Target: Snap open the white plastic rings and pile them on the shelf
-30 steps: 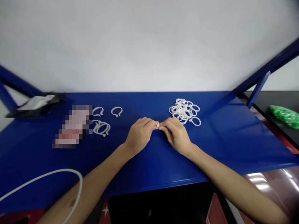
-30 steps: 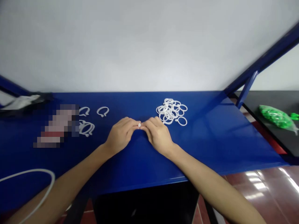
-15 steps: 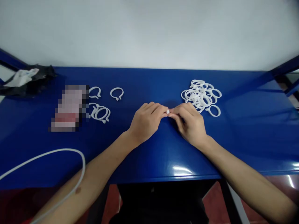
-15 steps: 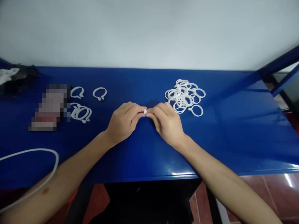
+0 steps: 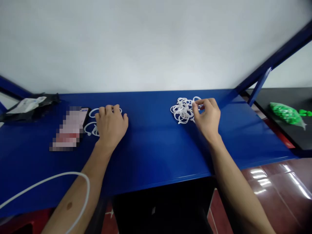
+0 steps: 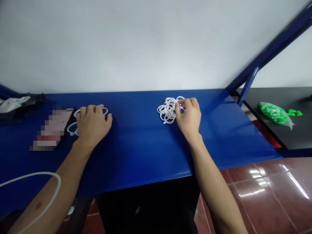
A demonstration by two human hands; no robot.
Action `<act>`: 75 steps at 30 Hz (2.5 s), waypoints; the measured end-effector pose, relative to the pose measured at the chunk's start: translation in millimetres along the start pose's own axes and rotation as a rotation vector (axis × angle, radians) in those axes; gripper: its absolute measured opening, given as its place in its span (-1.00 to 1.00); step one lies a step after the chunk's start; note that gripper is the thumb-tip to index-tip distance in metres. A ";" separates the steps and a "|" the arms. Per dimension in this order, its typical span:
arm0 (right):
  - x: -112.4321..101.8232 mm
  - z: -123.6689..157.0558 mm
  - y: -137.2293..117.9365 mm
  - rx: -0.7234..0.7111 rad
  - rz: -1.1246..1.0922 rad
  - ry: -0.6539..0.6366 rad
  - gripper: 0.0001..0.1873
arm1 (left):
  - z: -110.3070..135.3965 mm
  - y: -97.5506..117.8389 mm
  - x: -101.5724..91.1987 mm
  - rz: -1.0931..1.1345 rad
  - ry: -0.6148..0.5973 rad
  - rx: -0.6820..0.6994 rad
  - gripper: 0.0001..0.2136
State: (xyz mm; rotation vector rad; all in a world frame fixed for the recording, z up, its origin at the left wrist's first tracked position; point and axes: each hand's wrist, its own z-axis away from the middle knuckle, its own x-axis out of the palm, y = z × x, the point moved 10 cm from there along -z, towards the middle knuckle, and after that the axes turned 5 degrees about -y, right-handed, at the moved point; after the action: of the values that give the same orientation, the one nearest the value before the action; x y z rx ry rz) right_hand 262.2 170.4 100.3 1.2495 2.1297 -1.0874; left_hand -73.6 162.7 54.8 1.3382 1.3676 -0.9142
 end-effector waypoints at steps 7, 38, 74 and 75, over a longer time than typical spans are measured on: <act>27.1 -1.8 42.5 0.128 0.174 -0.230 -0.77 | 1.8 2.2 17.9 -0.185 -0.127 0.087 -0.64; 94.0 68.2 -71.6 0.222 -1.034 -0.666 -0.77 | 36.5 66.3 25.5 1.107 -0.349 0.158 -0.84; 38.2 -7.5 40.0 0.050 0.002 -0.119 -0.83 | -5.2 -42.4 8.5 -0.182 -0.031 -0.036 -0.68; 38.5 -7.3 39.9 0.055 -0.001 -0.123 -0.82 | -5.4 -39.3 9.5 -0.174 -0.037 -0.016 -0.68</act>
State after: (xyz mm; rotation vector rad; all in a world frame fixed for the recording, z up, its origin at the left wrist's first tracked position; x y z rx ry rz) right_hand 278.0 207.7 61.7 1.1744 2.0219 -1.1984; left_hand -112.3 165.9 42.5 1.1975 1.4767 -1.0368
